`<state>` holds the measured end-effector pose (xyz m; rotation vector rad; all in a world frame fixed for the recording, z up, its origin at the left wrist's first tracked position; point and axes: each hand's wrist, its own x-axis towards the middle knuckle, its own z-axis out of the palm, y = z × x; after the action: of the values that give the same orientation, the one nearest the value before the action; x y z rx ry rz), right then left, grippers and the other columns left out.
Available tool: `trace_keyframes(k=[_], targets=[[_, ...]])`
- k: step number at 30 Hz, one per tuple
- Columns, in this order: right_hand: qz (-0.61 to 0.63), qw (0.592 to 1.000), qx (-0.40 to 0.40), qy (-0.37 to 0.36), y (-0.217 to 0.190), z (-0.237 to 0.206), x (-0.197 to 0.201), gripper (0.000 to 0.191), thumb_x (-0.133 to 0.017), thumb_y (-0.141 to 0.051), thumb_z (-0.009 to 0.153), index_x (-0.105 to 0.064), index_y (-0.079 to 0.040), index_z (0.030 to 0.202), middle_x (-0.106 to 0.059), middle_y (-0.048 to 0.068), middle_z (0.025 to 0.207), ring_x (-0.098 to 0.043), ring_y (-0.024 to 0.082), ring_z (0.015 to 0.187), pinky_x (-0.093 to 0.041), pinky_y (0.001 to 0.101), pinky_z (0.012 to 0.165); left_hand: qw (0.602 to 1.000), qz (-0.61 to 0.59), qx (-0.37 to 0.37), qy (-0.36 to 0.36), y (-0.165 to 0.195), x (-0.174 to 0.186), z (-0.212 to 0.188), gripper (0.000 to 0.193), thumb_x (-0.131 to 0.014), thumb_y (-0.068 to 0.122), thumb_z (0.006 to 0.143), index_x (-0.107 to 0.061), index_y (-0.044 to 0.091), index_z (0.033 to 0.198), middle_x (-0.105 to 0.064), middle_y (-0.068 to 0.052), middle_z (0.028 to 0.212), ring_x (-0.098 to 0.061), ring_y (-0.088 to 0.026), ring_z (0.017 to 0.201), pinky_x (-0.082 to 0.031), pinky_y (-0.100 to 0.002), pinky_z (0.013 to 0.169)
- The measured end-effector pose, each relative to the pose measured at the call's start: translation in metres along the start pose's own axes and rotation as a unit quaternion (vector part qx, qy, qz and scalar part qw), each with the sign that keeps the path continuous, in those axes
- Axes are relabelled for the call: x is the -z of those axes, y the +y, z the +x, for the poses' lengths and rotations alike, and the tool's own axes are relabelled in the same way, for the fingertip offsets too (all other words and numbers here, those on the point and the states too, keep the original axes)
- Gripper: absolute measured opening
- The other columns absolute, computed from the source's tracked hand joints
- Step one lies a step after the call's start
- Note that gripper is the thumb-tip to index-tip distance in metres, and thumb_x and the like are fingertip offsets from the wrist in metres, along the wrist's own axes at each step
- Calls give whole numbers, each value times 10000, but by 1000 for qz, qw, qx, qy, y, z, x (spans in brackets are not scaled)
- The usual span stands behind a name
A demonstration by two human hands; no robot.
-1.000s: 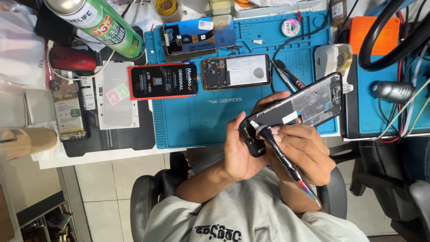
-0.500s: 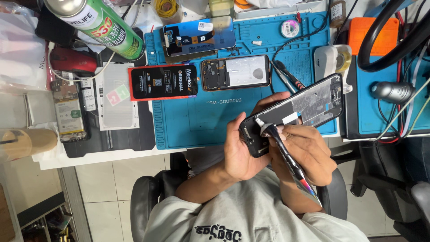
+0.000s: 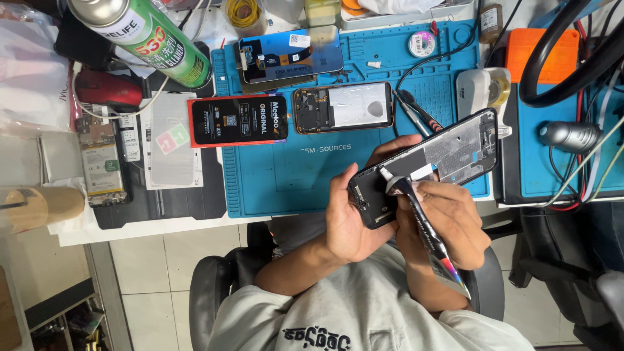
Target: The person holds a disassembled phone frame in one hand and squeezes black adhesive from a tube along its inner edge, working around the frame. They then set the tube down and hold the frame up, turning it while touching the applied area.
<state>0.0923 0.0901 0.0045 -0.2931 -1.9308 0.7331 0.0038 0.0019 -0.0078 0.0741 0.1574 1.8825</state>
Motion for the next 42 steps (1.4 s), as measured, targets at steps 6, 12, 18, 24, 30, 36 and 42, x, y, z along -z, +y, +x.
trace_keyframes(k=[6, 12, 18, 24, 30, 36, 42], targets=[[-8, 1000, -11, 18, 0, 0, -3, 207, -797, 160, 804, -656, 74, 929, -698, 161, 858, -730, 332, 898, -603, 356, 782, 1000, -6, -4, -6, -1, 0, 0, 685, -324, 564, 1126, -338, 73, 1603, -540, -136, 1422, -538, -233, 1303, -430, -394, 1160], [-11, 1000, -23, 9, -3, 3, -3, 220, -814, 161, 810, -659, 73, 939, -700, 156, 865, -725, 330, 902, -593, 354, 790, 1000, 7, -6, -4, 0, 0, 0, 700, -328, 567, 1104, -337, 71, 1599, -544, -136, 1414, -535, -230, 1308, -428, -395, 1164], [4, 1000, -4, 6, -3, 3, -2, 231, -809, 170, 789, -647, 62, 913, -706, 170, 865, -732, 329, 882, -595, 353, 784, 1000, -1, -2, -10, 1, -1, -2, 695, -329, 564, 1117, -336, 71, 1608, -548, -143, 1405, -541, -231, 1306, -434, -388, 1158], [0, 1000, 14, 17, -1, 1, -3, 233, -813, 161, 774, -647, 60, 903, -701, 175, 855, -730, 328, 871, -605, 389, 820, 1000, 4, -6, -1, 0, 0, 0, 698, -337, 554, 1113, -341, 56, 1603, -555, -143, 1400, -545, -232, 1284, -437, -385, 1139], [-19, 999, -14, 21, -2, -1, -4, 234, -825, 171, 799, -659, 63, 923, -699, 152, 845, -726, 320, 884, -597, 357, 775, 1000, -2, -11, -3, 0, 0, 0, 691, -344, 553, 1119, -342, 52, 1594, -560, -145, 1386, -549, -232, 1276, -436, -389, 1148], [-41, 999, -28, 13, -3, -2, -3, 232, -817, 174, 852, -645, 49, 944, -699, 151, 883, -734, 320, 939, -606, 357, 822, 1000, -6, -15, -9, -1, 1, 0, 660, -349, 554, 1131, -349, 53, 1561, -559, -150, 1362, -550, -232, 1257, -434, -389, 1150], [-9, 999, -16, 33, 0, -5, -5, 223, -809, 163, 782, -659, 67, 916, -699, 147, 837, -728, 312, 874, -597, 349, 765, 1000, -6, -8, 6, -1, 2, -1, 703, -347, 559, 1096, -355, 54, 1586, -560, -147, 1371, -551, -231, 1264, -434, -387, 1144]])
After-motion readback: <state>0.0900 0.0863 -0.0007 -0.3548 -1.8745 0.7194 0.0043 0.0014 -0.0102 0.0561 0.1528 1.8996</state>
